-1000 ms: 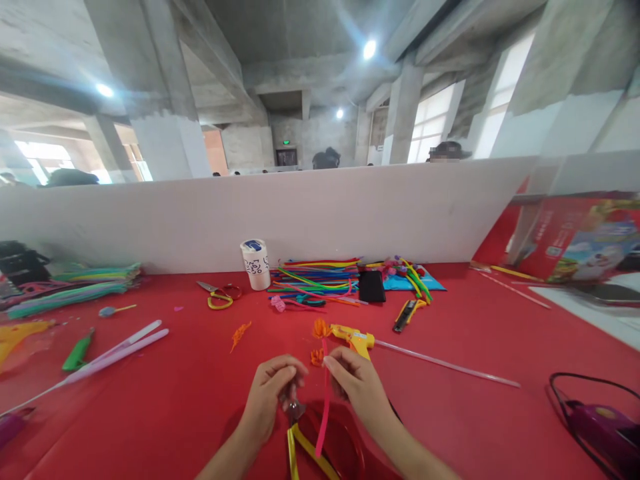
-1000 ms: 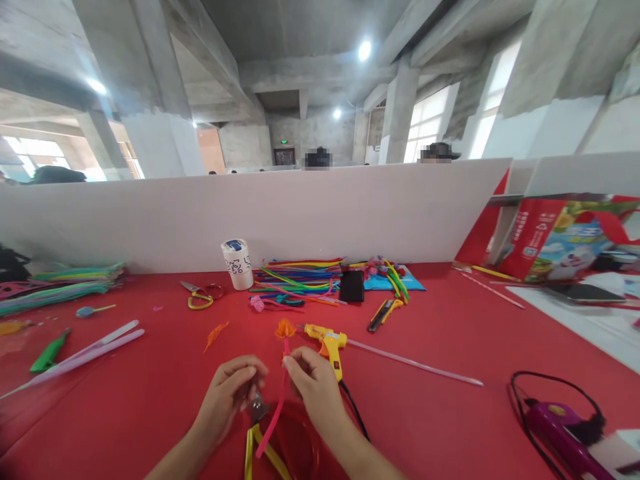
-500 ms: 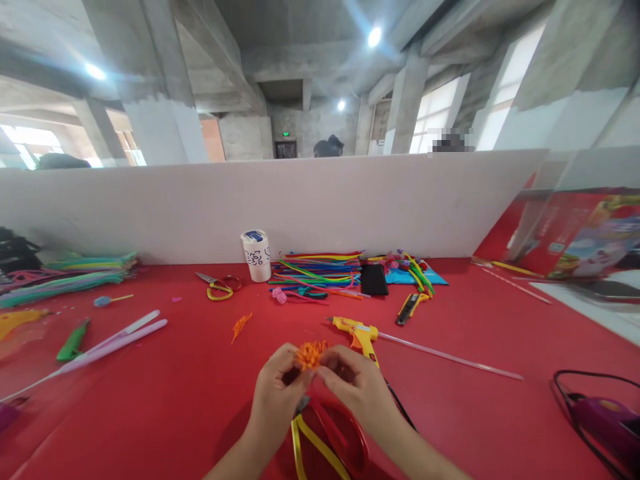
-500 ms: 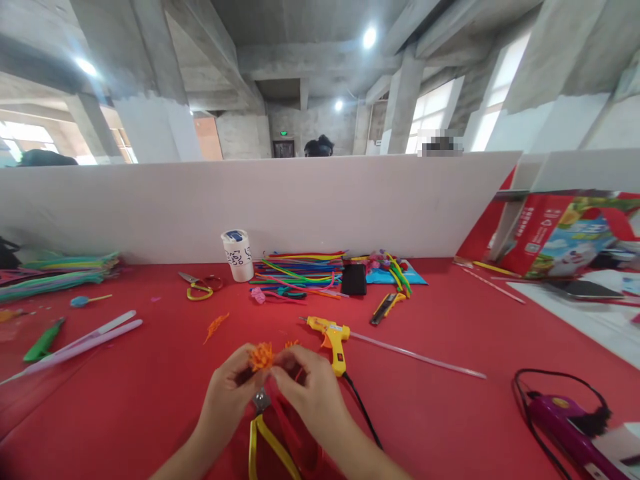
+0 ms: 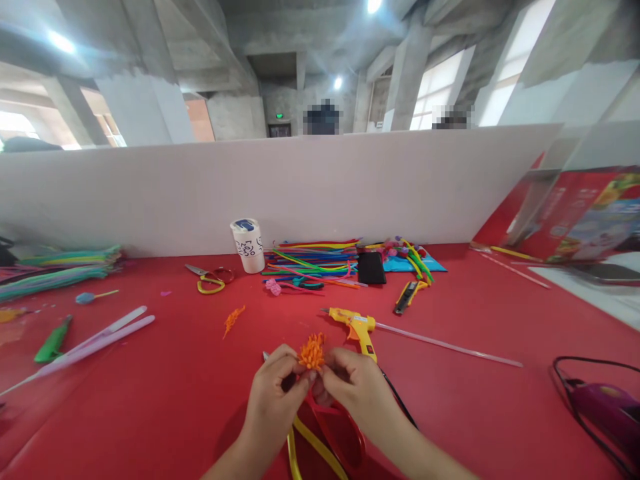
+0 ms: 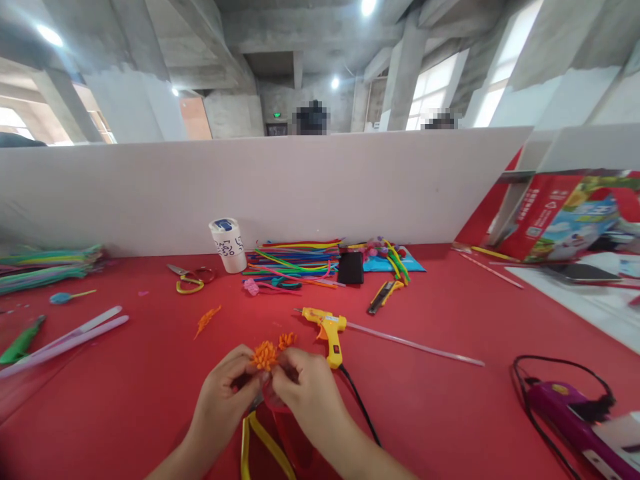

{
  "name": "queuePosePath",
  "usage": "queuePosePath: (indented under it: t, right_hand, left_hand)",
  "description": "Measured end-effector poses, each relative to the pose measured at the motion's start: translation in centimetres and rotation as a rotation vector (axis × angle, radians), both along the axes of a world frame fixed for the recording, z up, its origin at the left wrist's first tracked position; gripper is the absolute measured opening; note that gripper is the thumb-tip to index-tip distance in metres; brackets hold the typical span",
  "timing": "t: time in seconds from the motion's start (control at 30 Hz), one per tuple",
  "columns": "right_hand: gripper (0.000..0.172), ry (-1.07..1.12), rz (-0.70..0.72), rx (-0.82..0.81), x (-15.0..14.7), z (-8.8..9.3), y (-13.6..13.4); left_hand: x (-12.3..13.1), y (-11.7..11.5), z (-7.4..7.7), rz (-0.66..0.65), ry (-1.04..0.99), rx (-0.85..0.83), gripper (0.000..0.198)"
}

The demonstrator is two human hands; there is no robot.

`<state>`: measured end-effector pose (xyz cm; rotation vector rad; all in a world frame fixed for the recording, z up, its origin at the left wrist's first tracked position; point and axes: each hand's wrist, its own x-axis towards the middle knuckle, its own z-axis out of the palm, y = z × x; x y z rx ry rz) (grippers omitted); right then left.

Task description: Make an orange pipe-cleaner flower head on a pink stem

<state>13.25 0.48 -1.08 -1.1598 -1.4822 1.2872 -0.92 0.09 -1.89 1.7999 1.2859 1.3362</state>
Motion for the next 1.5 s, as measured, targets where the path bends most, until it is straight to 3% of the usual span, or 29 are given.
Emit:
queuePosePath:
  t: [0.33, 0.57, 0.73, 0.9, 1.0, 1.13, 1.33, 1.5]
  right_hand:
    - [0.011, 0.108, 0.038, -0.075, -0.1, 0.7, -0.1]
    - [0.015, 0.076, -0.015, -0.062, -0.2, 0.4, -0.1]
    - [0.004, 0.078, -0.006, -0.078, -0.3, 0.3, 0.0]
    - [0.005, 0.100, -0.050, -0.073, 0.0, 0.3, 0.1]
    - [0.016, 0.089, -0.105, -0.032, 0.7, 0.4, 0.6]
    - [0.030, -0.011, -0.108, -0.006, 2.0, 0.7, 1.7]
    - [0.018, -0.205, -0.006, 0.060, 2.7, 0.2, 2.5]
    - [0.025, -0.460, 0.022, 0.145, 2.2, -0.5, 2.2]
  left_hand:
    - [0.1, -0.1, 0.4, 0.008, -0.027, -0.016, 0.022]
    - [-0.1, -0.3, 0.3, 0.019, 0.110, 0.060, 0.021]
    - [0.0, -0.5, 0.1, 0.018, 0.170, 0.105, 0.022]
    - [0.1, -0.4, 0.1, 0.000, 0.118, 0.127, 0.022]
    - [-0.2, 0.1, 0.5, 0.066, -0.037, 0.030, 0.022]
    - [-1.6, 1.3, 1.4, 0.152, -0.336, -0.288, 0.019]
    - [-3.5, 2.6, 2.1, 0.178, -0.429, -0.355, 0.027]
    - [-3.4, 2.7, 1.8, 0.163, -0.480, -0.383, 0.026]
